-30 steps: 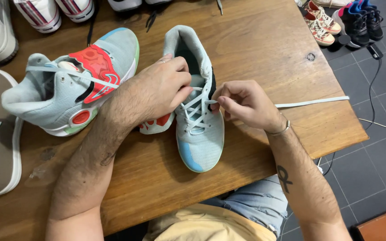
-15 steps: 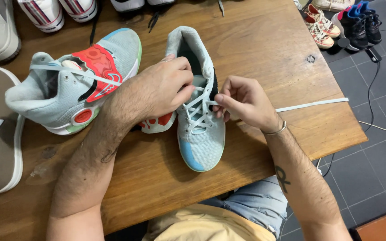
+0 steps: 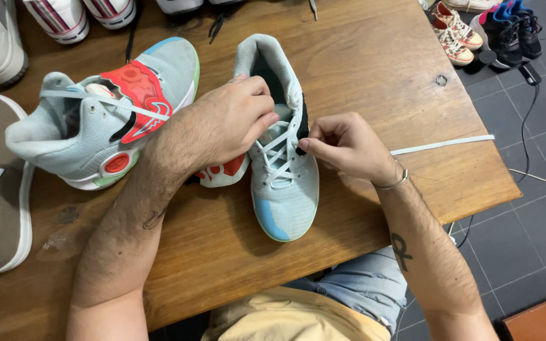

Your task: The person laces a light blue and red high-top sneaker by threading white laces through the eyelets from the bottom up. They pull the laces tight at each step and finish by tying a knot at the top.

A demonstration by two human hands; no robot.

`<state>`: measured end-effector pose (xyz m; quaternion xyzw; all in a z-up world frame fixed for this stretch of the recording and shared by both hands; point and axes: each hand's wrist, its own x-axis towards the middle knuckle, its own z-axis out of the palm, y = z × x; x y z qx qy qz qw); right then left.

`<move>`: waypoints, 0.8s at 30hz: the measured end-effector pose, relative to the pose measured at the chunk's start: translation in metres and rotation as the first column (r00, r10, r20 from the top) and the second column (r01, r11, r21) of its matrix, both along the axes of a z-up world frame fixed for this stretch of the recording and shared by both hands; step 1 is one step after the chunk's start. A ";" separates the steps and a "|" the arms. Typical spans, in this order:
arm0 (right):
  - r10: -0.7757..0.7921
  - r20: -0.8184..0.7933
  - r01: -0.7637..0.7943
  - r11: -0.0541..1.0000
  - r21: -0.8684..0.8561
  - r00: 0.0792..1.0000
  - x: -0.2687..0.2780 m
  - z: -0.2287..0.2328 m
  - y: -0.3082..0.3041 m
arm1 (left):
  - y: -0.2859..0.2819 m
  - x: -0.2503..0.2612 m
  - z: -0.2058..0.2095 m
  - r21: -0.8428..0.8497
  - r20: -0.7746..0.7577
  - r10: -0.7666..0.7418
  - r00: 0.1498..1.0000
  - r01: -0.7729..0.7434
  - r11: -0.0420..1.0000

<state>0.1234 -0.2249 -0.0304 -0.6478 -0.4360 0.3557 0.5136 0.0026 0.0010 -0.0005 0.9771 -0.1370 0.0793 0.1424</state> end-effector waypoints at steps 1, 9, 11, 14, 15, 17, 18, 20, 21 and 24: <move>-0.001 0.000 0.001 1.000 0.000 1.000 0.001 0.001 -0.001 | 0.000 0.000 0.000 0.000 0.000 -0.001 1.000 0.001 1.000; 0.117 0.010 -0.117 0.992 0.050 0.993 0.012 0.015 -0.019 | -0.013 -0.011 0.032 -0.123 0.016 0.059 0.998 -0.057 0.991; 0.104 0.005 -0.104 0.994 0.043 0.995 0.009 0.014 -0.031 | -0.031 -0.013 0.037 -0.024 0.248 0.159 0.956 -0.158 0.987; 0.124 0.009 -0.125 0.990 0.069 0.992 0.007 0.012 -0.049 | -0.058 -0.013 0.040 -0.014 0.470 0.171 0.866 -0.186 0.982; 0.162 0.018 -0.163 0.981 0.101 0.987 0.005 0.011 -0.056 | -0.068 -0.013 0.040 -0.074 0.468 0.126 0.875 -0.103 0.992; 0.162 -0.014 -0.160 0.982 0.100 0.987 0.001 0.012 -0.064 | -0.080 -0.014 0.034 -0.233 0.343 0.076 0.936 0.006 0.973; 0.166 -0.044 -0.161 0.982 0.101 0.985 0.000 0.013 -0.068 | -0.087 -0.013 0.032 -0.392 0.224 -0.002 0.975 0.092 0.915; 0.129 0.073 -0.136 0.986 0.097 0.989 -0.001 0.006 -0.074 | -0.094 -0.009 0.017 -0.458 0.162 -0.073 0.984 0.141 0.878; 0.100 0.186 -0.119 0.988 0.094 0.978 -0.001 0.002 -0.077 | -0.098 -0.005 0.009 -0.523 0.100 -0.143 0.985 0.174 0.835; 0.080 0.198 -0.102 0.990 0.100 0.977 -0.004 0.008 -0.085 | -0.108 -0.006 0.000 -0.481 -0.057 -0.153 0.986 0.107 0.870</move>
